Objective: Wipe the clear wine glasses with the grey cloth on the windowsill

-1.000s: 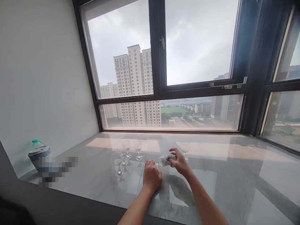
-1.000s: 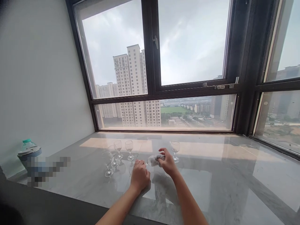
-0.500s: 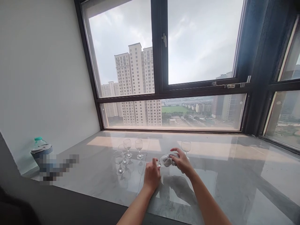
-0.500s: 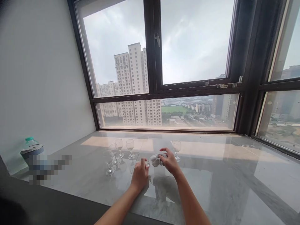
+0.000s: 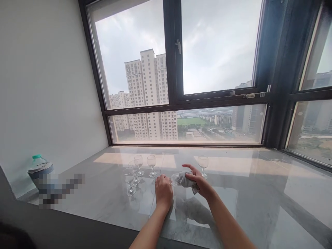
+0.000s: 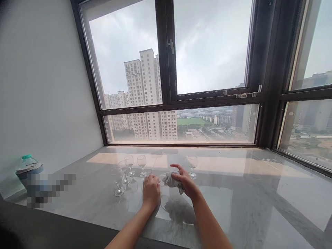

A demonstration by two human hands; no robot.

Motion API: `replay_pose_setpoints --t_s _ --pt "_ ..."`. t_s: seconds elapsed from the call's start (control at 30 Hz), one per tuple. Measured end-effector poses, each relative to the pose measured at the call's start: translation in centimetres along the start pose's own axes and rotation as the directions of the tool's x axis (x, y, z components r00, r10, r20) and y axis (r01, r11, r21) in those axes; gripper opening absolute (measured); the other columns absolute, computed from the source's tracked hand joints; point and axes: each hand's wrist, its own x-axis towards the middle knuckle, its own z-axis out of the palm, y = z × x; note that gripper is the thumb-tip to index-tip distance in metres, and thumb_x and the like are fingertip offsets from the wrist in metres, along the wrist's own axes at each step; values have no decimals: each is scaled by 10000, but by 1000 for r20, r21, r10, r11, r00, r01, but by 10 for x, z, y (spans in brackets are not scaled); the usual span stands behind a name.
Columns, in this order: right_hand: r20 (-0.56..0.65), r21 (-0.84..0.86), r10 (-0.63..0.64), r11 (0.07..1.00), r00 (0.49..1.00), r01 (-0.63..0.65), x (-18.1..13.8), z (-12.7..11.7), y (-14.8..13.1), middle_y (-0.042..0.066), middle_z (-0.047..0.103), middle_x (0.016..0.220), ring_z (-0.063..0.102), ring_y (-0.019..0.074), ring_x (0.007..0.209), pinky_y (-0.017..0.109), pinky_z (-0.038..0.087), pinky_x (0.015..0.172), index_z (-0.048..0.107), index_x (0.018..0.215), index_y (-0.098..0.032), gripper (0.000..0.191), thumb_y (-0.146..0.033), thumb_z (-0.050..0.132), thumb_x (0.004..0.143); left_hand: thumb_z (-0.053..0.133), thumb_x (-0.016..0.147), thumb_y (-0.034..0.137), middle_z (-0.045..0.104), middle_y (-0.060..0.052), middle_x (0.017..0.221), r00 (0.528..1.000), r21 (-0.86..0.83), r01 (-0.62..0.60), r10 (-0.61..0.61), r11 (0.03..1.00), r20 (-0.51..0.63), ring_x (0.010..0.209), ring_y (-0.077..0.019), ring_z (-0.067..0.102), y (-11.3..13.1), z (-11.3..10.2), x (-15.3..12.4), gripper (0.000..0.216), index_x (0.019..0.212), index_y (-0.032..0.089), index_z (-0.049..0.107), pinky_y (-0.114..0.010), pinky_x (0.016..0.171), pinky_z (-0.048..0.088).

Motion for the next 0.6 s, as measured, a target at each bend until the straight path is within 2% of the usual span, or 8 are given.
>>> replay_pose_setpoints --t_s 0.1,0.17,0.3,0.37,0.4,0.47,0.53,0.6 --pt "-141 22 -73 997 987 77 3 -2 0 5 679 767 639 176 640 269 495 581 509 1254 -224 635 -460 746 713 523 866 202 565 -93 1058 999 65 14 -12 998 -34 1081 -270 475 3 -5 -2 176 910 209 693 -443 1043 314" --pt "-291 4 -141 989 946 149 5 -4 -1 4 675 765 635 175 643 266 495 577 507 1242 -225 627 -466 744 713 538 858 205 564 -88 1012 1000 93 18 -17 996 -9 1053 -269 479 3 -5 -4 167 903 219 698 -448 1030 318" --pt "-575 -166 -289 957 766 237 9 -11 2 17 660 783 618 176 666 277 491 596 513 1207 -213 578 -480 713 736 495 891 217 597 -92 957 999 96 0 -4 995 36 1012 -269 509 2 -1 -3 198 916 203 691 -441 961 358" --pt "-640 -324 -370 925 673 200 12 -14 7 38 662 838 618 184 696 293 492 622 517 1191 -208 541 -482 678 753 465 909 210 615 -92 933 998 73 -3 -2 997 62 982 -259 535 1 1 -1 219 930 183 681 -411 913 384" --pt "-644 -414 -403 898 650 147 14 -15 11 50 664 871 621 192 716 304 492 641 520 1183 -207 523 -474 662 757 455 914 203 623 -91 926 997 56 -3 -1 998 77 966 -251 548 0 2 -1 224 937 174 676 -390 884 396" --pt "-603 -576 -440 817 665 18 17 -17 21 63 668 915 625 206 746 332 486 688 521 1177 -209 491 -430 629 752 440 924 196 632 -90 916 995 13 -1 0 1000 103 933 -233 572 0 3 0 232 943 164 668 -348 827 412" --pt "-523 -685 -426 726 738 -66 20 -18 31 52 671 899 629 217 765 357 477 742 520 1174 -215 475 -360 596 728 432 935 204 638 -89 913 992 -35 -4 9 999 123 910 -218 592 1 2 -1 236 944 164 664 -319 792 419" --pt "-422 -721 -363 690 831 -64 22 -17 41 29 672 858 633 213 769 361 472 777 520 1162 -221 481 -304 583 692 433 945 229 644 -85 912 990 -103 -23 37 994 139 889 -207 608 2 0 -2 235 946 173 661 -303 774 426"
